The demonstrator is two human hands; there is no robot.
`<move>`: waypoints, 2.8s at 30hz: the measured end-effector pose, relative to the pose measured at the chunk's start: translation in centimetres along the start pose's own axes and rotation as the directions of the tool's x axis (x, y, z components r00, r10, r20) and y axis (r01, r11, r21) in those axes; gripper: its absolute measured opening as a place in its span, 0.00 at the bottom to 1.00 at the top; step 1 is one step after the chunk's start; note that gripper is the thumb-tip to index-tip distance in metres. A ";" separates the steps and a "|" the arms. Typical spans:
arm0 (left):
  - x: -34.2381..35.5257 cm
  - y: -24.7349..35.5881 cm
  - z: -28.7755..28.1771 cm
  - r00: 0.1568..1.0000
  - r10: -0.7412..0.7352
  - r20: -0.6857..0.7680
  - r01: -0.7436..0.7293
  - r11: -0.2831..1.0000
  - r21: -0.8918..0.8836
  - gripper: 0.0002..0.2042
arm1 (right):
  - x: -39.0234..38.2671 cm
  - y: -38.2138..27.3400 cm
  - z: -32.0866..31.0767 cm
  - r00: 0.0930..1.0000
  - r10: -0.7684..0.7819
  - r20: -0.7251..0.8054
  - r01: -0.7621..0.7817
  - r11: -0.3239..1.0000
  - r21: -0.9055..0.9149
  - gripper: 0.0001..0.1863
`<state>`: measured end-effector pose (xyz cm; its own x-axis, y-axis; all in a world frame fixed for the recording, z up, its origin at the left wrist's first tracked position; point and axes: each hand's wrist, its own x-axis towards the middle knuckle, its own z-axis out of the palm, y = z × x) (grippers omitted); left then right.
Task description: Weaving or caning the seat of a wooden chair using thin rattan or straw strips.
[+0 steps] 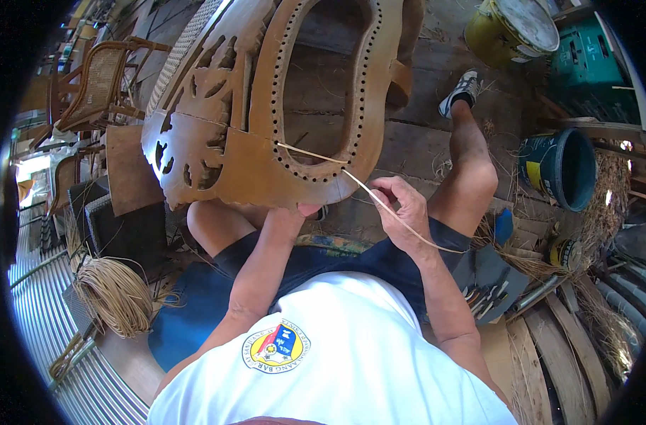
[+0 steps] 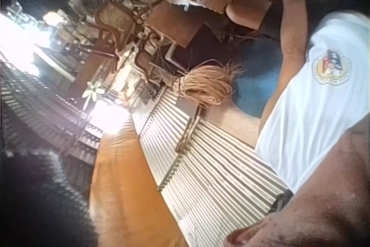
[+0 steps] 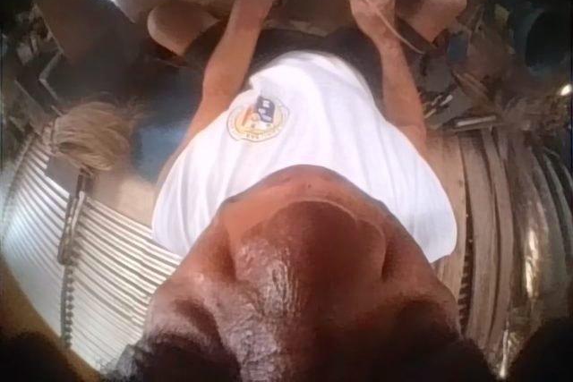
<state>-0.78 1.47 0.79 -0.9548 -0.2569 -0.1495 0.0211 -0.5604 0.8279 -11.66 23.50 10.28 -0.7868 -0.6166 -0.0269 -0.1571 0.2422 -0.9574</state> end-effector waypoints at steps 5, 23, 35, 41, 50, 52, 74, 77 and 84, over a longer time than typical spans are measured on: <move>0.4 0.4 0.7 0.991 -0.012 0.133 0.106 0.676 -0.730 0.26 | -0.2 0.3 -0.3 1.000 -0.017 -0.003 0.017 1.000 -0.016 0.06; -0.5 2.5 1.7 0.938 0.274 0.213 -0.273 0.206 0.940 0.21 | -0.5 0.6 -0.5 1.000 -0.007 0.000 0.007 0.999 -0.039 0.04; 0.3 -1.8 -0.5 0.991 -0.113 -0.077 0.028 0.722 -0.692 0.26 | -0.5 0.4 -0.5 1.000 0.013 -0.005 -0.013 0.999 -0.042 0.03; 0.5 0.5 0.1 0.993 -0.085 0.083 0.119 0.720 -0.684 0.27 | -0.5 0.8 -0.5 1.000 0.017 -0.001 -0.017 0.999 -0.037 0.04; -0.2 0.5 -0.6 0.989 -0.086 -0.123 0.036 0.933 -0.359 0.29 | 0.3 1.2 0.2 0.996 0.082 0.036 -0.084 0.995 0.059 0.05; 0.0 0.4 -1.3 0.998 -0.036 0.045 0.057 0.724 -0.688 0.29 | 0.4 1.3 0.4 0.995 0.083 0.055 -0.087 0.994 0.062 0.06; 0.5 4.0 1.7 0.989 -0.102 0.108 -0.137 -0.353 0.926 0.26 | -0.2 2.9 -0.8 0.990 0.139 0.028 -0.141 0.989 0.052 0.09; 0.7 3.2 1.2 0.992 0.008 0.128 -0.128 -0.041 0.991 0.26 | 0.1 2.8 -0.7 0.988 0.150 0.027 -0.151 0.985 0.078 0.09; 0.7 2.0 0.8 0.976 -0.117 -0.185 0.142 0.981 0.131 0.31 | 1.2 2.7 -0.2 0.987 0.143 0.072 -0.155 0.967 0.204 0.06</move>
<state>-1.68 0.79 2.82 -0.8792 -0.3311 -0.3427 -0.1537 -0.4837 0.8616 -13.16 23.57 7.72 -0.7560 -0.6281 -0.1842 0.0917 0.1770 -0.9799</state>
